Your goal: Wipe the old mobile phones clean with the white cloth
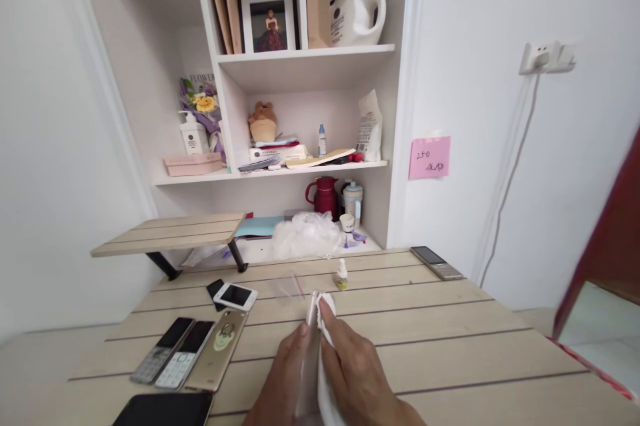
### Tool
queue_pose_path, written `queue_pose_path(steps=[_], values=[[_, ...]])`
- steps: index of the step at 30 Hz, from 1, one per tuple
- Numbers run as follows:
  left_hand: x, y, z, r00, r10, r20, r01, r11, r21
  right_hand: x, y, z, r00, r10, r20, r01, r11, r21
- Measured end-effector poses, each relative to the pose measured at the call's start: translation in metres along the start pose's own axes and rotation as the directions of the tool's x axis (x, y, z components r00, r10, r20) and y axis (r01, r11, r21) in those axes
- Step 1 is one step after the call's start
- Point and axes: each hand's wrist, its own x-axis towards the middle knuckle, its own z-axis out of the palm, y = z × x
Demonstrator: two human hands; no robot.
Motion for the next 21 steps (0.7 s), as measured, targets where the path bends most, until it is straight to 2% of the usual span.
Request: queue_pose_path(steps=[1,3,5,6,8,10,13,15,16,18,21], values=[[0.001,0.0,0.007,1.0,0.009,0.023,-0.009,1.0,0.016,0.0,0.0,-0.001,1.0,-0.028,-0.008,0.028,0.999,0.028],[0.005,0.002,0.018,0.989,0.013,0.15,-0.021,0.998,0.055,0.001,0.0,-0.002,0.999,-0.038,-0.03,0.04,0.997,0.059],[0.007,0.004,0.023,0.969,0.02,0.247,-0.033,0.998,0.048,0.004,0.0,-0.004,0.998,0.041,-0.045,-0.038,0.997,0.074],[0.009,0.005,0.024,0.965,0.018,0.26,-0.029,0.999,0.038,0.006,0.001,-0.005,0.994,0.105,-0.041,-0.102,0.992,0.078],[0.01,0.007,0.023,0.975,0.0,0.221,-0.007,0.999,0.033,0.011,0.002,-0.007,0.972,0.235,-0.02,-0.233,0.969,0.079],[0.012,0.007,0.023,0.99,-0.016,0.141,0.011,0.999,0.034,0.013,0.002,-0.008,0.958,0.286,-0.021,-0.284,0.955,0.085],[0.011,0.004,0.025,0.998,0.004,0.058,-0.006,1.0,0.03,0.012,0.001,-0.008,0.984,0.169,-0.062,-0.162,0.981,0.105],[0.01,0.002,0.028,0.999,-0.001,0.035,0.0,0.999,0.033,0.009,0.0,-0.008,0.994,0.069,-0.085,-0.061,0.993,0.1],[0.01,0.002,0.029,0.999,-0.014,0.035,0.013,1.0,0.026,0.009,0.0,-0.007,0.994,0.058,-0.09,-0.05,0.994,0.094],[0.01,0.004,0.029,0.999,-0.03,0.024,0.03,0.999,-0.012,0.009,0.001,-0.008,0.989,0.135,-0.067,-0.129,0.987,0.093],[0.012,0.009,0.026,0.997,-0.064,-0.043,0.062,0.997,-0.054,0.011,0.004,-0.009,0.951,0.3,0.073,-0.306,0.948,0.092]])
